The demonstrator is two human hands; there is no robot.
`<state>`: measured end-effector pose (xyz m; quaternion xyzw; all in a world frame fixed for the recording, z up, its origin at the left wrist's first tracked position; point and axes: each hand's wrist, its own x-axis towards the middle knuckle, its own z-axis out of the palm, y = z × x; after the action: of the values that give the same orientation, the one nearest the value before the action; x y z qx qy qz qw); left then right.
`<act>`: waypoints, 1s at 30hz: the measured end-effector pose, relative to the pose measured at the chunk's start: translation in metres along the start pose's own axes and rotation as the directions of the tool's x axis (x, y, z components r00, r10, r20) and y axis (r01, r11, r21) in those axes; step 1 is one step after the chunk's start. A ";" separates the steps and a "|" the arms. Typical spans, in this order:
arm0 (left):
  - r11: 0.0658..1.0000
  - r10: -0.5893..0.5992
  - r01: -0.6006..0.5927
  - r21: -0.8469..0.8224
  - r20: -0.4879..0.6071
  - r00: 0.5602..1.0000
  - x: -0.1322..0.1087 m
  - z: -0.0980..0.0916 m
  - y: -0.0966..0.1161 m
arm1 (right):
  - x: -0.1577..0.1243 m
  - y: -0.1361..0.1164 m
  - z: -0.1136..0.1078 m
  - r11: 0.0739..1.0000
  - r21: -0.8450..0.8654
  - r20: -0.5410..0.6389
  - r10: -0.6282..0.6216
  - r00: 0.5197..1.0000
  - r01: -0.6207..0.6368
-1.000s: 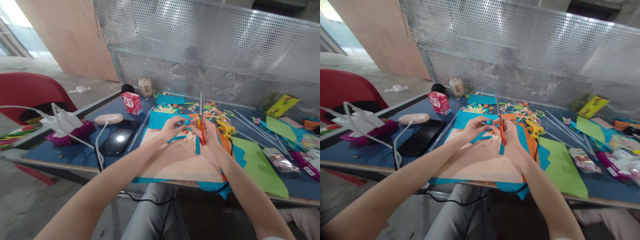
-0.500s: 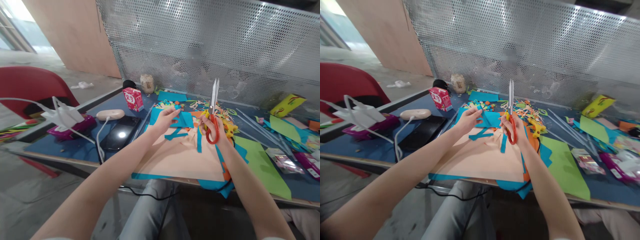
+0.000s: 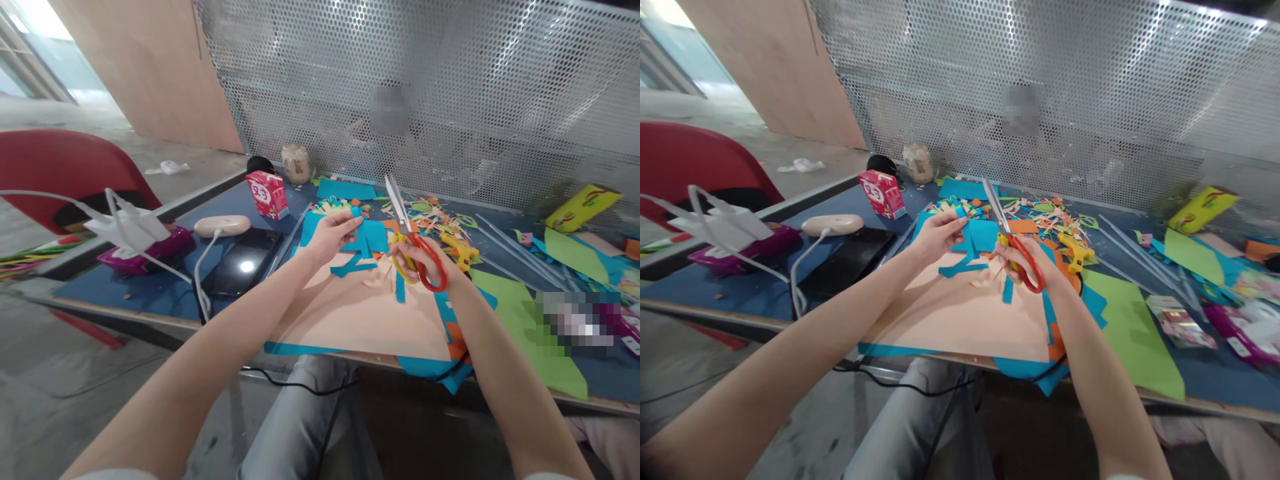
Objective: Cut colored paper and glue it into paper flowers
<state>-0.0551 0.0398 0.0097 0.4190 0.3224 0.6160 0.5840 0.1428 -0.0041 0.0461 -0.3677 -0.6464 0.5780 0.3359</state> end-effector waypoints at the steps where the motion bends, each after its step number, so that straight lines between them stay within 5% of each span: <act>1: 1.000 -0.003 0.003 0.008 -0.009 1.000 0.000 0.000 0.000 | -0.002 -0.001 -0.001 0.999 -0.003 0.041 0.032 0.999 -0.032; 12: 1.000 0.024 -0.024 0.012 0.009 1.000 0.002 0.000 0.003 | -0.006 0.001 -0.015 0.973 -0.106 0.172 0.222 0.960 -0.206; 23: 1.000 -0.016 0.016 0.007 0.016 1.000 -0.001 0.000 0.009 | -0.006 0.000 -0.017 0.961 -0.157 0.185 0.254 0.949 -0.226; 30: 0.989 -0.072 0.048 0.140 0.174 0.982 -0.003 -0.002 0.011 | -0.007 -0.006 -0.012 0.945 -0.192 0.171 0.296 0.940 -0.263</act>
<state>-0.0619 0.0356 0.0176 0.5011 0.3221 0.5350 0.5991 0.1566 -0.0047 0.0538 -0.4235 -0.6636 0.5976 0.1523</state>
